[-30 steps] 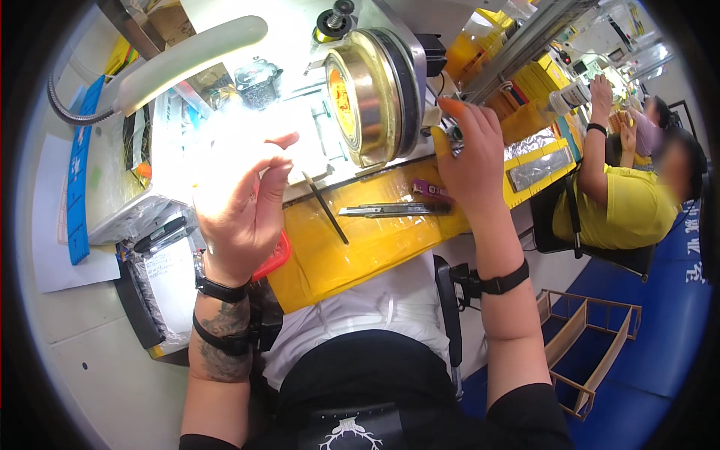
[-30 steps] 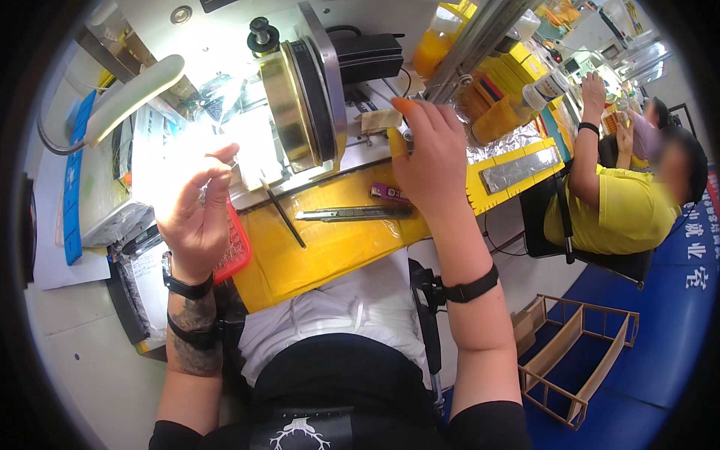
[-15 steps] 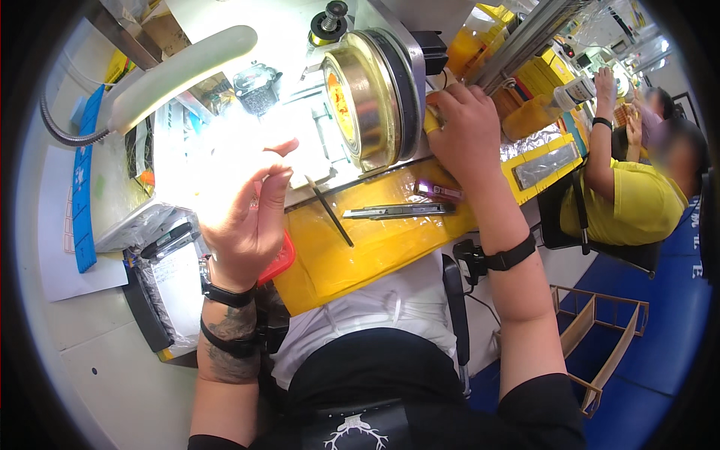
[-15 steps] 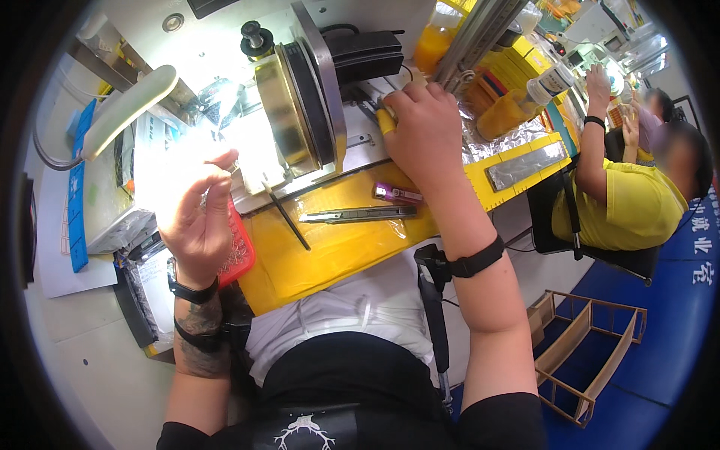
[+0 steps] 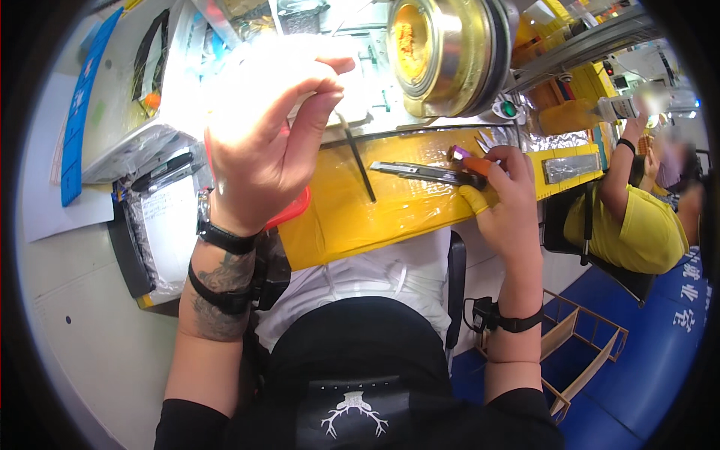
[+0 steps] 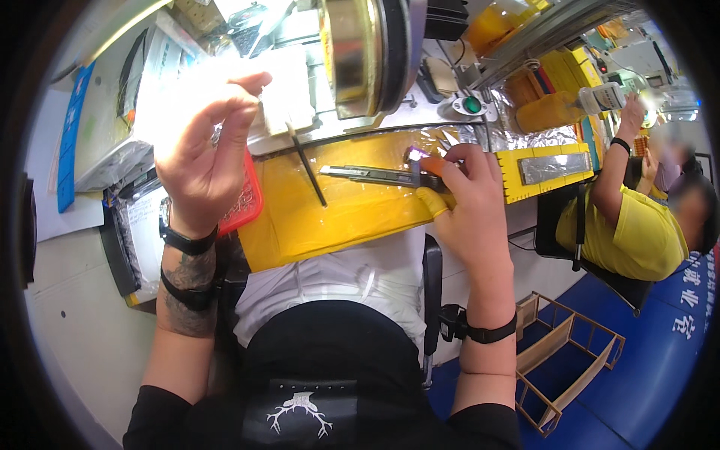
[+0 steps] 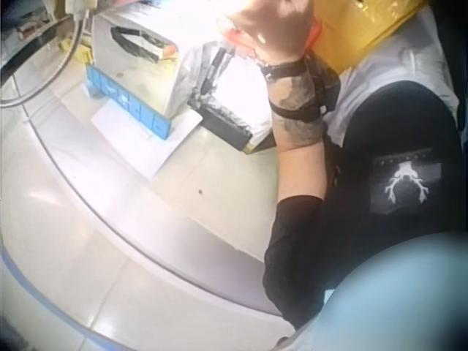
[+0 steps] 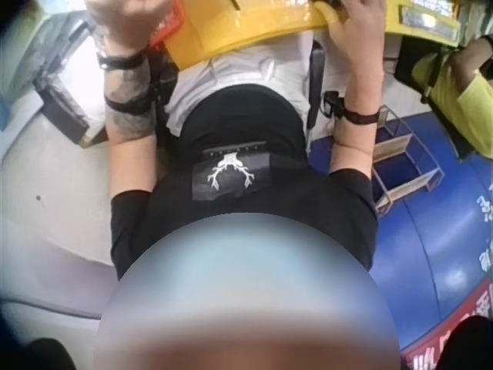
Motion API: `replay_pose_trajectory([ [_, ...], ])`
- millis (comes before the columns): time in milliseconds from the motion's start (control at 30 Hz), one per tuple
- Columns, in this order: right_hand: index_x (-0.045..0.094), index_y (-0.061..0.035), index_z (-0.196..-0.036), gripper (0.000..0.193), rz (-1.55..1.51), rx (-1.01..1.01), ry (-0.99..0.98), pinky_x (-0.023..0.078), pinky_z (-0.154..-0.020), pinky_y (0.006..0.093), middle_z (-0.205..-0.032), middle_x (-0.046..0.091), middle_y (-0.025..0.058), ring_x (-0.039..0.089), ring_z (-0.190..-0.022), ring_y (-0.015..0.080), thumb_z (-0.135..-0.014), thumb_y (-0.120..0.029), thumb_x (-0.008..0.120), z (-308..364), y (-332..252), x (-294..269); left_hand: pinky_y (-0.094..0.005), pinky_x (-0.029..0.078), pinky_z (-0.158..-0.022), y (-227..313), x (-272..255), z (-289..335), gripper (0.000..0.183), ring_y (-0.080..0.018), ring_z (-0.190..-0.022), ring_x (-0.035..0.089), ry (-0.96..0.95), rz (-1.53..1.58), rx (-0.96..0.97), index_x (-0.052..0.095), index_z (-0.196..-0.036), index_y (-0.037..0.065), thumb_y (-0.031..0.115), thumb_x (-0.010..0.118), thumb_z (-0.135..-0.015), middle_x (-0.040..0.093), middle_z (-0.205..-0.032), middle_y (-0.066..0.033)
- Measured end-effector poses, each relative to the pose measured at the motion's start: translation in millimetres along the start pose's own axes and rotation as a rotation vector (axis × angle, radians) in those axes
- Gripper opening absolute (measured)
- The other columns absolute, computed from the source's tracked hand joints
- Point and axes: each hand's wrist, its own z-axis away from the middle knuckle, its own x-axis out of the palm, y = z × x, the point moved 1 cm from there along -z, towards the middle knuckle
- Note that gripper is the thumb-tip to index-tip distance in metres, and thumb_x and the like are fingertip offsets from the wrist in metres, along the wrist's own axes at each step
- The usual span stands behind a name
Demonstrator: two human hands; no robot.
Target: The worker is assembling small components, applying adhesive, and using precision tools at a fabrication workstation.
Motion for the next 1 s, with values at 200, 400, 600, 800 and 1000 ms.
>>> replay_pose_trajectory([
  [200,0.075,-0.0049,-0.109,0.033,-0.024,-0.059,0.046,0.046,-0.086,0.0422,-0.107,0.061,0.0106,0.056,-0.095,0.031,-0.076,-0.002,0.078,9,3,14,-0.032,0.058,-0.084,0,-1,3,0.019,-0.0246,-0.095,0.076,0.013,-0.013,-0.004,0.071,-0.103,0.002,-0.006,0.075,-0.087,0.079,-0.106,-0.0107],
  [400,0.071,-0.0038,-0.105,0.029,0.129,-0.002,0.045,0.044,-0.093,0.0434,-0.11,0.06,0.0118,0.057,-0.099,0.0334,-0.078,-0.005,0.079,14,-1,9,-0.0322,0.058,-0.083,0,-4,3,0.018,-0.0239,-0.094,0.076,0.006,-0.038,0.015,0.071,-0.103,0.003,-0.004,0.075,-0.087,0.079,-0.107,-0.0096],
  [600,0.065,-0.0024,-0.108,0.03,-0.11,0.171,-0.081,0.049,-0.08,0.0378,-0.1,0.065,0.0121,0.063,-0.089,0.0289,-0.082,-0.003,0.079,17,15,-28,-0.033,0.058,-0.083,-1,-1,1,0.018,-0.0258,-0.096,0.076,0.004,-0.056,0.055,0.07,-0.103,0.001,-0.005,0.075,-0.087,0.079,-0.109,-0.0124],
  [800,0.069,0.0008,-0.106,0.031,-0.842,0.154,0.065,0.049,-0.072,0.0288,-0.086,0.07,0.0105,0.067,-0.08,0.0211,-0.079,-0.003,0.085,5,-6,-39,-0.0334,0.06,-0.082,-2,1,4,0.021,-0.0264,-0.096,0.076,0.021,-0.013,0.046,0.069,-0.106,0.0,-0.007,0.075,-0.086,0.078,-0.11,-0.0139],
  [1000,0.074,0.0028,-0.103,0.036,-0.485,-0.16,-0.105,0.051,-0.08,0.0378,-0.084,0.069,0.0137,0.067,-0.078,0.0283,-0.074,-0.015,0.088,-21,-24,-35,-0.0319,0.061,-0.08,-3,1,6,0.024,-0.0257,-0.094,0.076,0.035,0.001,0.03,0.068,-0.107,-0.001,-0.008,0.075,-0.086,0.078,-0.11,-0.014],
])
